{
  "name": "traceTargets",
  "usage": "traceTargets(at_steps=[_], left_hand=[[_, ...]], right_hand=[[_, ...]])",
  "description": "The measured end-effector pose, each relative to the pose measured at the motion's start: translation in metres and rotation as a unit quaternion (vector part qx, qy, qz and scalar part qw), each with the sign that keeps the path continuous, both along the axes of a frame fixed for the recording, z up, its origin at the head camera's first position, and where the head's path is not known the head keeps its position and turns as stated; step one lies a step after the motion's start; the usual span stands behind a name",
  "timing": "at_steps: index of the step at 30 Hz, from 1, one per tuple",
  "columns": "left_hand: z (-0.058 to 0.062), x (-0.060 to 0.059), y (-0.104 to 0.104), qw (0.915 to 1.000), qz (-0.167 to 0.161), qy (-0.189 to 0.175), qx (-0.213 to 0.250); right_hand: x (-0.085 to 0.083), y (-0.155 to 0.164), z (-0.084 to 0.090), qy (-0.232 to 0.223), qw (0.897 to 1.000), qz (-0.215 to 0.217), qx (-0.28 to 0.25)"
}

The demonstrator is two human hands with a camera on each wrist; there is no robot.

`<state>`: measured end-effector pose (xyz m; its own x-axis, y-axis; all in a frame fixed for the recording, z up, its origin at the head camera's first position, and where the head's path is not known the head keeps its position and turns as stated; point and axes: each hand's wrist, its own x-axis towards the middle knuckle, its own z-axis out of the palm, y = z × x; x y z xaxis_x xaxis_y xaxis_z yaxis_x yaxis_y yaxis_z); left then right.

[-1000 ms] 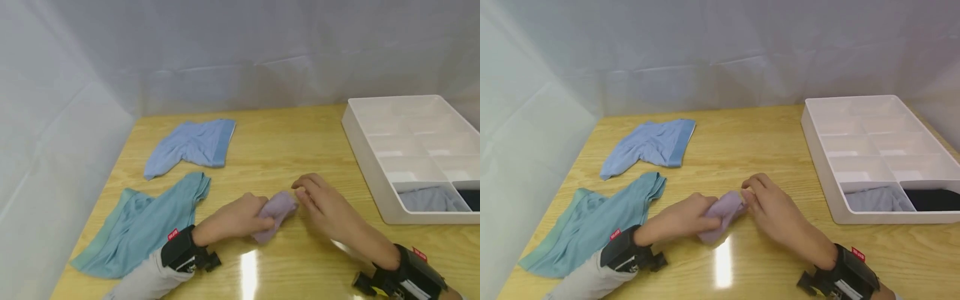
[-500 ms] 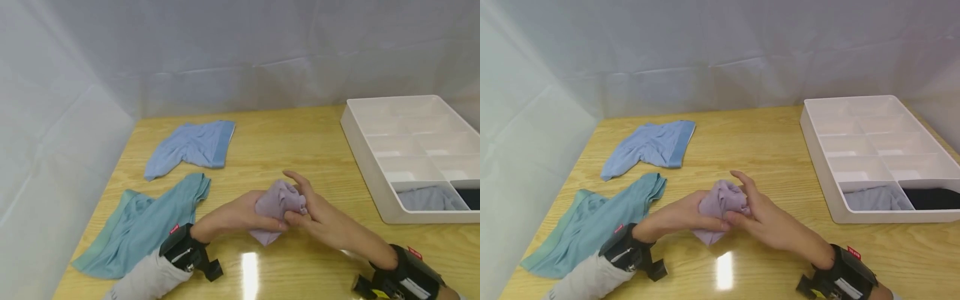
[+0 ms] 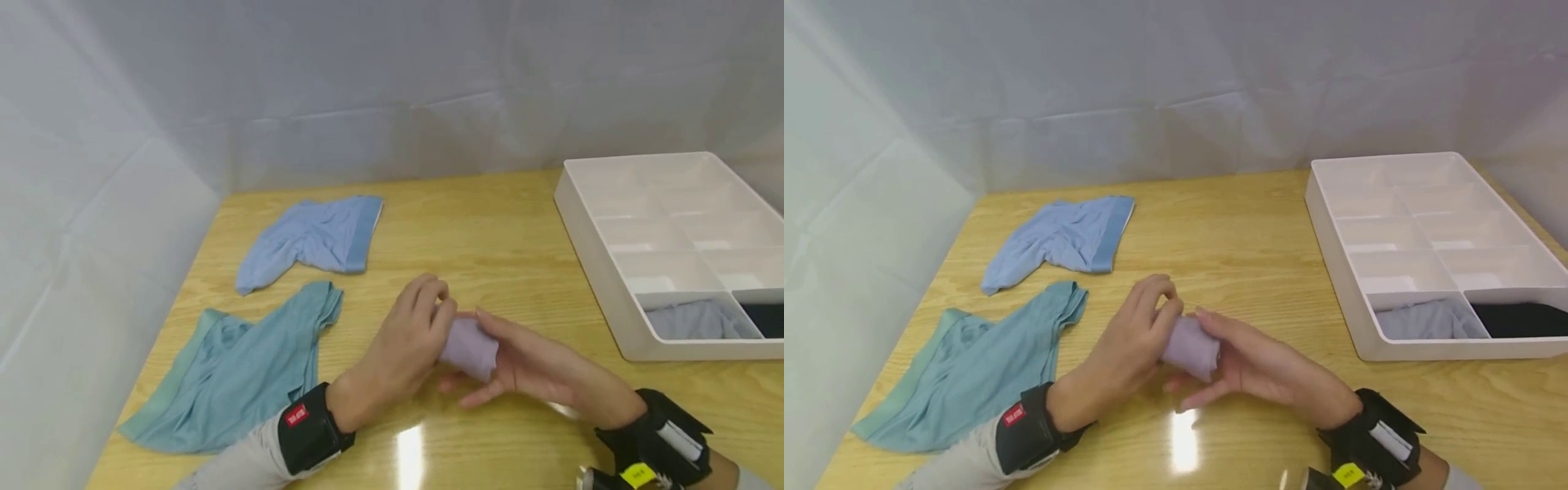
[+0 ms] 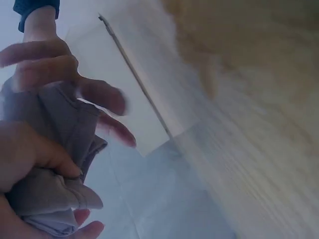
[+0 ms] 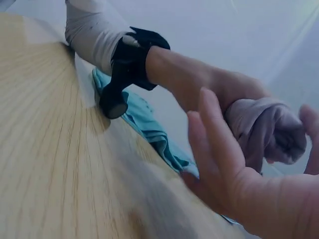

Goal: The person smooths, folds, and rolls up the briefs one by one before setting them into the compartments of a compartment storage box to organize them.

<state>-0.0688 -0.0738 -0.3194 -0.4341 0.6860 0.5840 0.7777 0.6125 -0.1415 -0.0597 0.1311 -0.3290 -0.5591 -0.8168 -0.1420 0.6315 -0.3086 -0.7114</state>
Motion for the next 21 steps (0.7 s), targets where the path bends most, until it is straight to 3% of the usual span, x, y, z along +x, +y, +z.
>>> traceTargets(at_steps=[2, 5, 8, 11, 13, 14, 15, 16, 17, 18, 19, 21], left_hand=[[-0.002, 0.002, 0.002, 0.9990, 0.023, 0.038, -0.010], [-0.005, 0.006, 0.004, 0.9954, 0.064, 0.064, -0.032], [-0.006, 0.010, 0.008, 0.9928, 0.091, 0.057, -0.053], [-0.006, 0.014, 0.010, 0.9972, 0.064, -0.016, -0.035], [-0.004, 0.015, 0.010, 0.9944, 0.023, -0.103, 0.002], [-0.003, 0.016, 0.010, 0.9869, -0.001, -0.159, 0.026], [-0.001, 0.016, 0.010, 0.9745, -0.024, -0.218, 0.050], [0.001, 0.016, 0.011, 0.9557, -0.044, -0.281, 0.076], [0.004, 0.015, 0.014, 0.9276, -0.062, -0.353, 0.105], [0.006, 0.013, 0.019, 0.8928, -0.076, -0.423, 0.136], [0.008, 0.010, 0.026, 0.8517, -0.083, -0.489, 0.169], [0.010, 0.000, 0.049, 0.7623, -0.062, -0.597, 0.242]], right_hand=[[0.000, -0.001, -0.001, 0.009, 1.000, -0.012, 0.001], [0.001, -0.003, -0.001, 0.073, 0.994, -0.066, 0.044], [0.004, -0.005, 0.001, 0.163, 0.972, -0.126, 0.117], [0.006, -0.001, 0.005, 0.252, 0.930, -0.181, 0.198], [0.007, 0.008, 0.010, 0.311, 0.891, -0.221, 0.247], [0.007, 0.014, 0.013, 0.340, 0.866, -0.242, 0.275], [0.008, 0.023, 0.017, 0.365, 0.842, -0.260, 0.300], [0.009, 0.034, 0.021, 0.385, 0.817, -0.275, 0.330], [0.010, 0.048, 0.024, 0.401, 0.793, -0.294, 0.352], [0.012, 0.063, 0.028, 0.416, 0.768, -0.307, 0.378], [0.014, 0.081, 0.032, 0.421, 0.749, -0.318, 0.400], [0.013, 0.120, 0.036, 0.426, 0.726, -0.347, 0.414]])
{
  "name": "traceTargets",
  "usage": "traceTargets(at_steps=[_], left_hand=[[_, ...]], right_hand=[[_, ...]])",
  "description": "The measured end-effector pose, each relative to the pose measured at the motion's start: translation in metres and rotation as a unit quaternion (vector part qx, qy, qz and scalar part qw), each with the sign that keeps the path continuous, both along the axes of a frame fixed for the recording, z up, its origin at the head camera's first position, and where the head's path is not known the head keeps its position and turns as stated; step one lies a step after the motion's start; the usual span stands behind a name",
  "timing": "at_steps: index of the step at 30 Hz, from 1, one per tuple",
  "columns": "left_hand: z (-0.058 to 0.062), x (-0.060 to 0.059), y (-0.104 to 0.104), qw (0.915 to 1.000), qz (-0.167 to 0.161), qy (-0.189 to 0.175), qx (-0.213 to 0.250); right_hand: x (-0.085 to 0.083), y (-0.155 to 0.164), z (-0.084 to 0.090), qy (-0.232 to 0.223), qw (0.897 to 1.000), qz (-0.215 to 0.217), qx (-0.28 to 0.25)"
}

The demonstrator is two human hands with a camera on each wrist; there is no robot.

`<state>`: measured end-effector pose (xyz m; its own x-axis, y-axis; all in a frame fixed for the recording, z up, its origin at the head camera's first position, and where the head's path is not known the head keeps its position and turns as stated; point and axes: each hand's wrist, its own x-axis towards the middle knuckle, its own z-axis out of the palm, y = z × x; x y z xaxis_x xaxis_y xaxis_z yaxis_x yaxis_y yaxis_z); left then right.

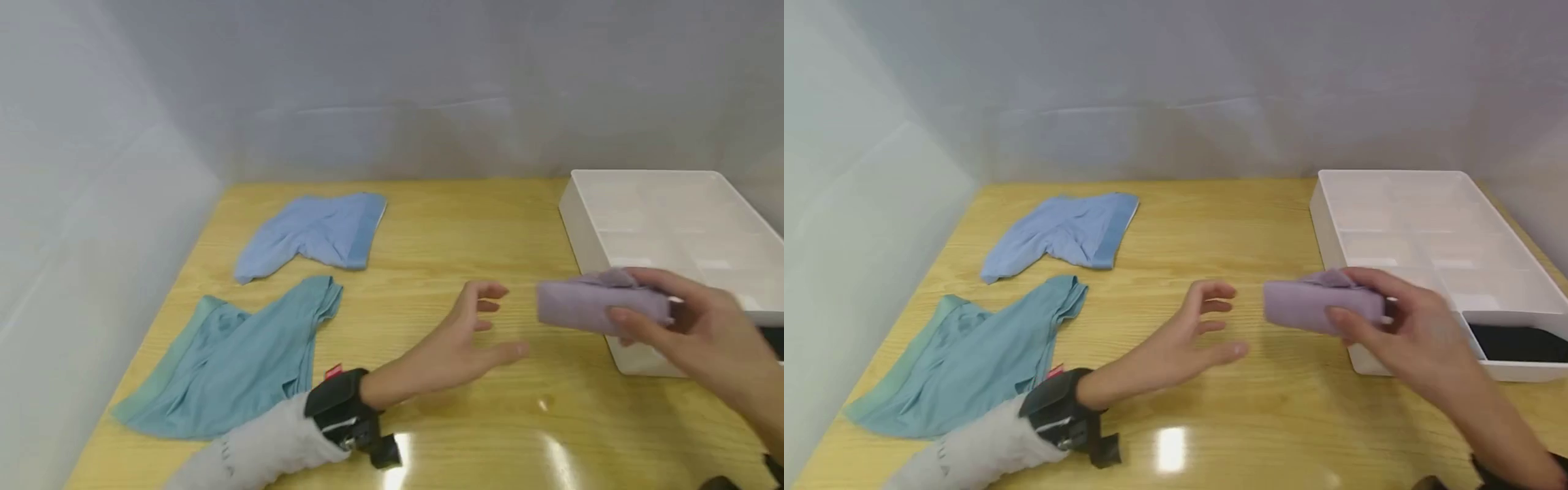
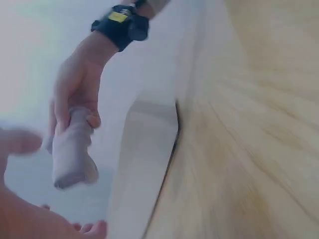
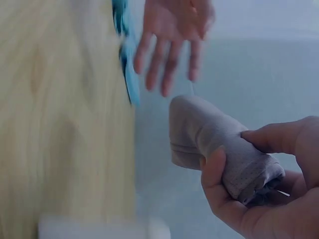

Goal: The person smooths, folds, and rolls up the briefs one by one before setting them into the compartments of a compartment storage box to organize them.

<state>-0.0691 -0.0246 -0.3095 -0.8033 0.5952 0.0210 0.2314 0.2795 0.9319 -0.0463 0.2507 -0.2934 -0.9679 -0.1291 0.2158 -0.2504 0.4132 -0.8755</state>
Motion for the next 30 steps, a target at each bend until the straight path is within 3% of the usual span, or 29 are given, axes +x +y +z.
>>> traceTargets(at_steps=[2, 5, 8, 10, 12, 13, 14, 16, 17, 19, 21, 25, 30], left_hand=[[-0.003, -0.013, 0.032, 0.9900, 0.059, -0.121, 0.042], [-0.010, -0.039, 0.084, 0.9615, 0.171, -0.203, 0.073], [-0.018, -0.058, 0.128, 0.9310, 0.264, -0.226, 0.111], [-0.022, -0.065, 0.150, 0.9090, 0.317, -0.233, 0.138], [-0.027, -0.067, 0.165, 0.8976, 0.351, -0.219, 0.153], [-0.030, -0.067, 0.170, 0.8957, 0.361, -0.206, 0.157], [-0.033, -0.066, 0.173, 0.8979, 0.363, -0.189, 0.161], [-0.039, -0.065, 0.175, 0.9137, 0.352, -0.121, 0.164], [-0.042, -0.065, 0.175, 0.9222, 0.338, -0.082, 0.169], [-0.045, -0.066, 0.175, 0.9333, 0.308, -0.001, 0.185], [-0.047, -0.067, 0.175, 0.9384, 0.281, 0.066, 0.190], [-0.048, -0.069, 0.180, 0.9446, 0.253, 0.114, 0.176], [-0.050, -0.068, 0.188, 0.9480, 0.254, 0.124, 0.147]], right_hand=[[-0.003, 0.038, -0.001, 0.020, 0.999, -0.036, -0.003], [-0.018, 0.080, -0.005, 0.032, 0.993, -0.107, 0.029], [-0.037, 0.105, -0.014, 0.004, 0.985, -0.151, 0.084], [-0.046, 0.108, -0.017, -0.015, 0.981, -0.137, 0.136], [-0.053, 0.102, -0.015, -0.029, 0.974, -0.114, 0.193], [-0.054, 0.096, -0.013, -0.027, 0.966, -0.103, 0.235], [-0.055, 0.089, -0.009, -0.032, 0.959, -0.092, 0.265], [-0.058, 0.075, -0.001, -0.033, 0.944, -0.074, 0.320], [-0.060, 0.070, 0.001, -0.033, 0.941, -0.067, 0.330], [-0.067, 0.063, 0.004, -0.040, 0.941, -0.046, 0.332], [-0.075, 0.060, 0.006, -0.068, 0.944, -0.021, 0.323], [-0.089, 0.064, 0.002, -0.129, 0.941, 0.028, 0.312], [-0.088, 0.065, -0.010, -0.107, 0.930, 0.010, 0.350]])
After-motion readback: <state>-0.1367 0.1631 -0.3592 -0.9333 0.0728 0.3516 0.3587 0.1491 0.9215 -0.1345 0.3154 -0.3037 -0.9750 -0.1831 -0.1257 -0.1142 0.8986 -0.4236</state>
